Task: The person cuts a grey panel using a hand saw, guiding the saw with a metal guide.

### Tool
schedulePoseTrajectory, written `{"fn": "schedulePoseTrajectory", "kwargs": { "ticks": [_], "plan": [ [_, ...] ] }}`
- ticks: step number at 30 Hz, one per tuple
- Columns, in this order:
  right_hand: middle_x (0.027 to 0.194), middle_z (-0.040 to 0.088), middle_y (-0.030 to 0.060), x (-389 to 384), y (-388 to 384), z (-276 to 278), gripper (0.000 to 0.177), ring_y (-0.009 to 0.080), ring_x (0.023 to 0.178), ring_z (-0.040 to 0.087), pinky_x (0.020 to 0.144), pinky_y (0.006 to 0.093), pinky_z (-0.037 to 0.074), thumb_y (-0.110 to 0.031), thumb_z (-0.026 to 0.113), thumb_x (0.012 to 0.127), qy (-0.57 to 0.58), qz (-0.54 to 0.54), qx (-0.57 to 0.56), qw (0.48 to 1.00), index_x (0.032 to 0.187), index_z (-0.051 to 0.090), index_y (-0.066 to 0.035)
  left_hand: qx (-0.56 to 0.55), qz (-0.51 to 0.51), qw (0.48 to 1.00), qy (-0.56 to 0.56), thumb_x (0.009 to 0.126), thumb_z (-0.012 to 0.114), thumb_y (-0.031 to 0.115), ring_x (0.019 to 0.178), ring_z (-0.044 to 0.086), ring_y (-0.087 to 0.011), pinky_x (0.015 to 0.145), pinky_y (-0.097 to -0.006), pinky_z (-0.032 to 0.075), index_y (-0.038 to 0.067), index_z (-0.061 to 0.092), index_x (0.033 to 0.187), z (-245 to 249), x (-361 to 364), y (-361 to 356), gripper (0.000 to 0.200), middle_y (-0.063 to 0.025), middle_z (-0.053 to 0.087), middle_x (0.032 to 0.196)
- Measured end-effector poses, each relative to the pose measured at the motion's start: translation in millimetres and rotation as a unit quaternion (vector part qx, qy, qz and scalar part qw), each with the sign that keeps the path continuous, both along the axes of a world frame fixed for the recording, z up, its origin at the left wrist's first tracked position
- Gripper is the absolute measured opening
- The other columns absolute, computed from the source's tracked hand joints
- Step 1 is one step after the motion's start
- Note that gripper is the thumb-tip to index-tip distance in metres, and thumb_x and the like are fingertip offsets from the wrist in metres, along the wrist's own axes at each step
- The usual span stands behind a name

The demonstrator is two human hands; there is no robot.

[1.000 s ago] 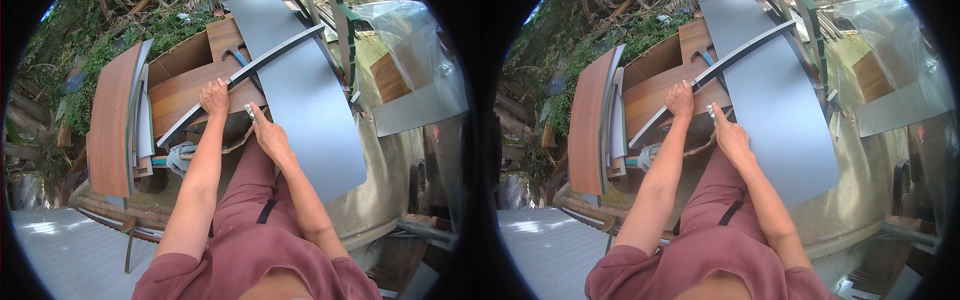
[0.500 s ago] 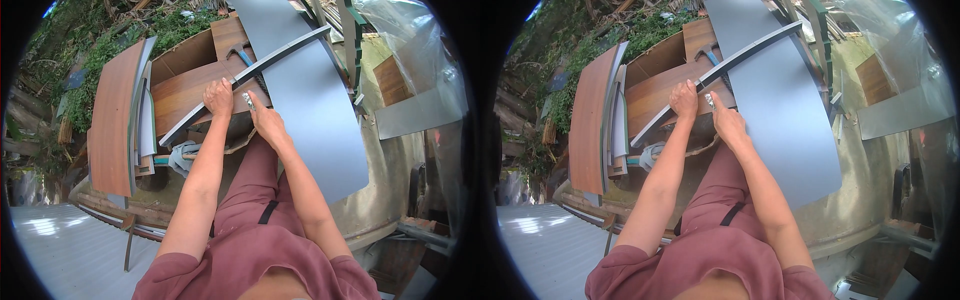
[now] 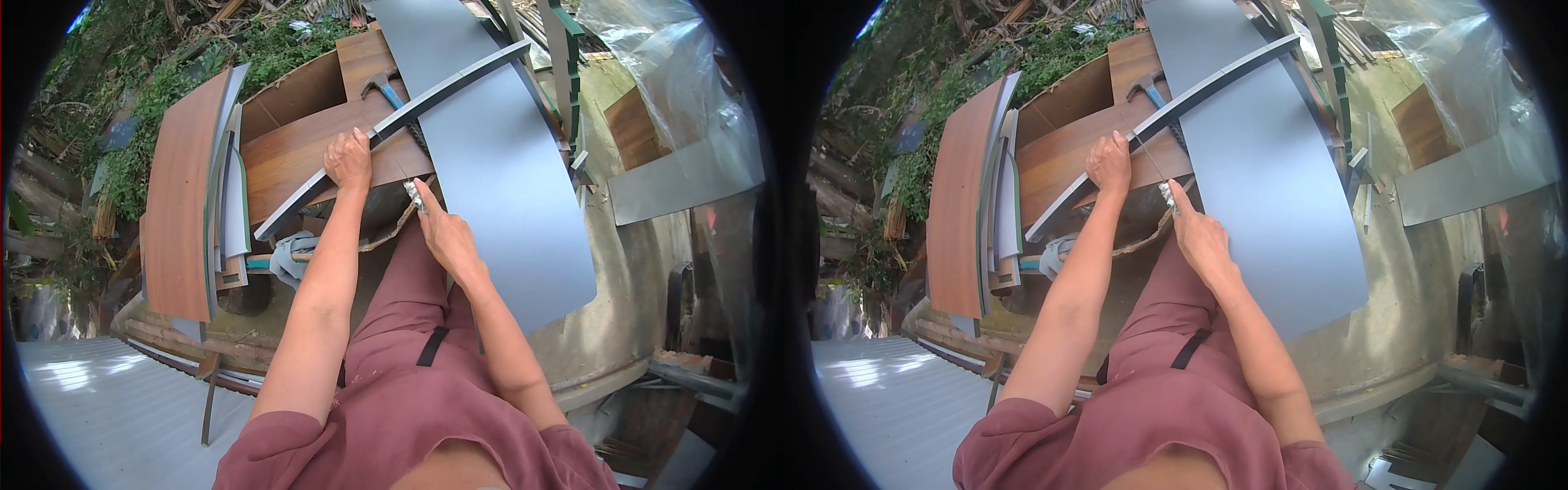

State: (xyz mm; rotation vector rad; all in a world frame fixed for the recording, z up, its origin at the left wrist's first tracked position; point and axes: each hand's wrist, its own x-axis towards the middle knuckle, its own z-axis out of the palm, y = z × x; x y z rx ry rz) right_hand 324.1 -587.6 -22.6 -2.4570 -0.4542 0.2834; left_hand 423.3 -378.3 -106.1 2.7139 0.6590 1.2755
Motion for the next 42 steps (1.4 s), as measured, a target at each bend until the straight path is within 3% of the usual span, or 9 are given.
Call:
{"fn": "schedulePoseTrajectory", "kwargs": {
  "ticks": [8, 17, 30, 39, 42],
  "plan": [
    [0.070, 0.061, 0.0246, 6, 1, 19, 0.052, 0.0451, 0.070, 0.059, 0.065, 0.0530, 0.045, -0.015, 0.048, 0.092, 0.010, 0.014, 0.005, 1.000, 0.141, 0.031, -0.021, -0.008, -0.014, 1.000, 0.001, 0.086, 0.053, 0.025, 0.069, 0.060, -0.0299, 0.062, -0.0440, 0.047, 0.005, 0.065, 0.061, 5, -6, -6, 0.034, -0.0106, 0.061, 0.071],
    [0.077, 0.063, 0.0251, 66, 55, -4, 0.053, 0.0435, 0.075, 0.061, 0.071, 0.0510, 0.048, -0.019, 0.049, 0.091, -0.042, 0.022, 0.005, 0.999, 0.141, 0.032, -0.020, -0.022, -0.018, 1.000, 0.003, 0.088, 0.050, 0.025, 0.067, 0.060, -0.0336, 0.064, -0.0463, 0.048, 0.001, 0.063, 0.062, 9, -10, -8, 0.038, -0.0142, 0.063, 0.072],
    [0.071, 0.060, 0.0257, -16, -8, 2, 0.055, 0.0457, 0.069, 0.058, 0.065, 0.0534, 0.043, -0.016, 0.048, 0.092, 0.022, -0.001, 0.003, 1.000, 0.143, 0.027, -0.021, -0.019, -0.018, 1.000, 0.004, 0.087, 0.051, 0.026, 0.068, 0.061, -0.0329, 0.063, -0.0447, 0.048, 0.003, 0.063, 0.060, 7, -12, -8, 0.037, -0.0122, 0.062, 0.073],
    [0.077, 0.063, 0.0244, -1, -17, 47, 0.048, 0.0447, 0.075, 0.060, 0.070, 0.0521, 0.045, -0.018, 0.048, 0.093, 0.037, 0.033, 0.028, 0.998, 0.139, 0.036, -0.017, -0.027, -0.030, 0.999, 0.004, 0.087, 0.051, 0.026, 0.070, 0.061, -0.0338, 0.065, -0.0458, 0.048, 0.001, 0.063, 0.062, 10, -13, -9, 0.038, -0.0151, 0.063, 0.075],
    [0.070, 0.060, 0.0245, -4, -15, 55, 0.045, 0.0436, 0.070, 0.059, 0.064, 0.0503, 0.043, -0.017, 0.049, 0.093, 0.006, 0.044, -0.002, 0.999, 0.137, 0.039, -0.015, -0.026, -0.023, 0.999, 0.013, 0.087, 0.051, 0.026, 0.069, 0.061, -0.0338, 0.065, -0.0456, 0.048, 0.002, 0.063, 0.062, 10, -16, -10, 0.037, -0.0149, 0.062, 0.074]
  ]
}}
